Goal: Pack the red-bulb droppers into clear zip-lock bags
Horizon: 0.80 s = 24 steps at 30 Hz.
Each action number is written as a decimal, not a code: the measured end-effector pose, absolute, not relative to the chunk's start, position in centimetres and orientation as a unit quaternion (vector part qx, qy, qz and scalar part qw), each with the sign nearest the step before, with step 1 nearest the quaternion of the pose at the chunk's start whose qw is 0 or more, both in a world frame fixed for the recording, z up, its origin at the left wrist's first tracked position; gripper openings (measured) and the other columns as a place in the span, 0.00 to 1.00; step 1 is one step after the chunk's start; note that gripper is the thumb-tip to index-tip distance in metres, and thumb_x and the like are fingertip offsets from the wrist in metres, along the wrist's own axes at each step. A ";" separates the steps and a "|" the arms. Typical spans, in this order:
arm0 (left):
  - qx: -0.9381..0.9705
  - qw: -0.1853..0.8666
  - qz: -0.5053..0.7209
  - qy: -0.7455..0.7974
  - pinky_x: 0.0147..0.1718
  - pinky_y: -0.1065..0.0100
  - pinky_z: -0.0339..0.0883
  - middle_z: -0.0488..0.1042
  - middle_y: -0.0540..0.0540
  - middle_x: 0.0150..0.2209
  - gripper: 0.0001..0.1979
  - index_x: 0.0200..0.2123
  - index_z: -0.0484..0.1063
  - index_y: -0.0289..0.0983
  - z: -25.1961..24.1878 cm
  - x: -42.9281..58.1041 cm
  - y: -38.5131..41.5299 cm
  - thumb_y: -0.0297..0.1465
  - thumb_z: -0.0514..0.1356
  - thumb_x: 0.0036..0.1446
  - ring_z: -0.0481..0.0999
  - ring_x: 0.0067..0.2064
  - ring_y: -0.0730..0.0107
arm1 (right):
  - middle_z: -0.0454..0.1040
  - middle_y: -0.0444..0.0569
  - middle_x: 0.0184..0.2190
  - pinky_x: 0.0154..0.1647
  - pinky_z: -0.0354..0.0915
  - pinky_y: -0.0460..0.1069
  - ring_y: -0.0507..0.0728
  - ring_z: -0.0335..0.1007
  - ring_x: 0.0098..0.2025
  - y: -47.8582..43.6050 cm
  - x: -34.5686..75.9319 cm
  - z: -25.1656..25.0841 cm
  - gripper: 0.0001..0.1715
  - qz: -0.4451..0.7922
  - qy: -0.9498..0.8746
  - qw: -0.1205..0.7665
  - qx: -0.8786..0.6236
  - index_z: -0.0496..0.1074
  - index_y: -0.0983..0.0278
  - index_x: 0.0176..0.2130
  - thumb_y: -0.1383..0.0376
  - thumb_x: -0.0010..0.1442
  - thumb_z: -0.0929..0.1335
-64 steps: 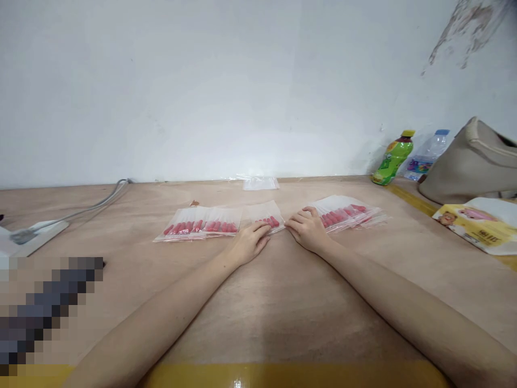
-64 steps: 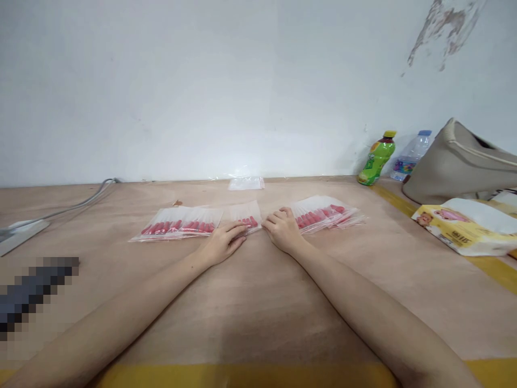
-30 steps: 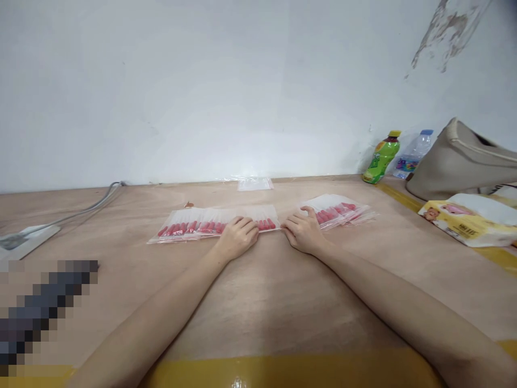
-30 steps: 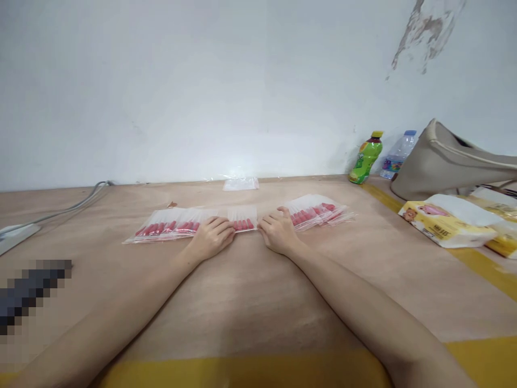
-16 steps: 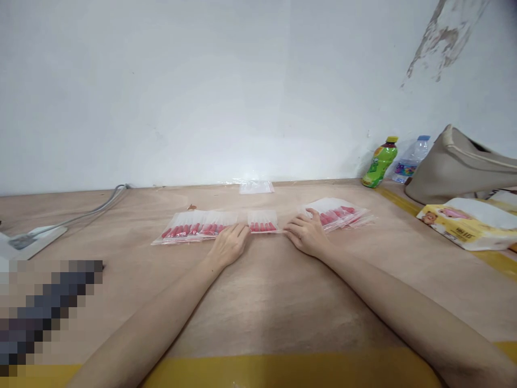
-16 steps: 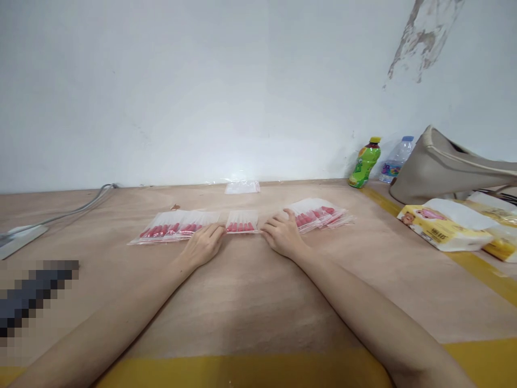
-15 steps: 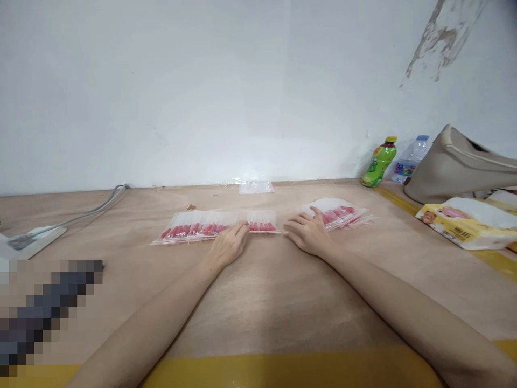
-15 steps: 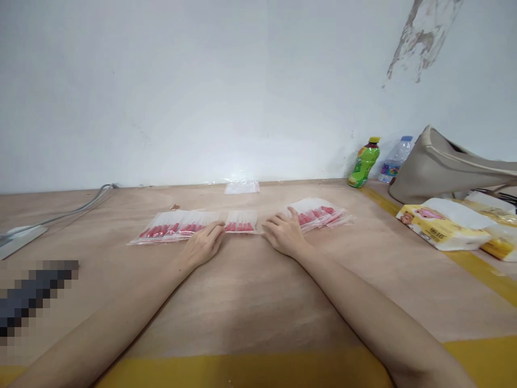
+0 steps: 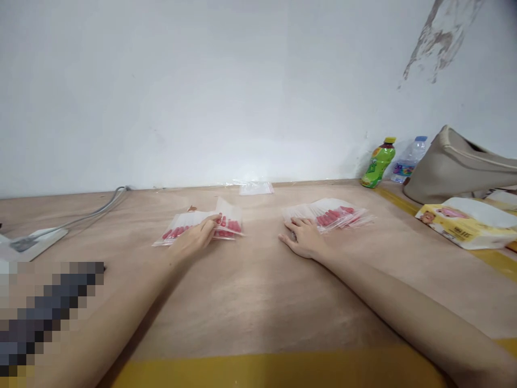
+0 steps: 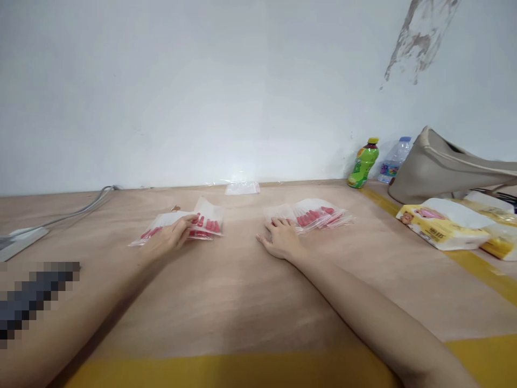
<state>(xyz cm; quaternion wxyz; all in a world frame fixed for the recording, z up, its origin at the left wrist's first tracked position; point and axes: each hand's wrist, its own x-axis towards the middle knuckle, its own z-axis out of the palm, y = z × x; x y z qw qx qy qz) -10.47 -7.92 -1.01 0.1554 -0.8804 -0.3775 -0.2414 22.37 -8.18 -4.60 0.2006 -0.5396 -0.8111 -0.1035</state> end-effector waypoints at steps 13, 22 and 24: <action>-0.870 0.230 -0.202 -0.386 0.43 0.54 0.65 0.63 0.46 0.52 0.13 0.46 0.66 0.47 -2.1 -14.1 -8.9 0.33 0.49 0.60 0.68 0.46 0.57 | 0.62 0.60 0.52 0.56 0.42 0.61 0.63 0.54 0.54 -8.5 13.5 -3.6 0.31 -0.076 -0.828 0.277 -0.482 0.60 0.68 0.53 0.50 0.58 0.56; -0.900 0.105 -0.288 -0.309 0.51 0.61 0.61 0.62 0.40 0.52 0.15 0.49 0.63 0.38 -2.9 -5.3 -10.4 0.30 0.54 0.58 0.62 0.54 0.62 | 0.64 0.54 0.48 0.51 0.53 0.58 0.59 0.61 0.48 -8.5 22.4 -3.4 0.26 -0.016 -0.850 0.288 -0.440 0.64 0.63 0.50 0.66 0.49 0.64; -0.898 0.052 -0.291 -0.326 0.50 0.61 0.62 0.60 0.41 0.54 0.18 0.52 0.62 0.39 -3.2 -2.8 -10.0 0.33 0.54 0.58 0.63 0.54 0.62 | 0.63 0.54 0.47 0.45 0.60 0.54 0.56 0.65 0.42 -8.0 22.6 -4.0 0.25 0.035 -0.851 0.323 -0.414 0.65 0.64 0.49 0.69 0.49 0.63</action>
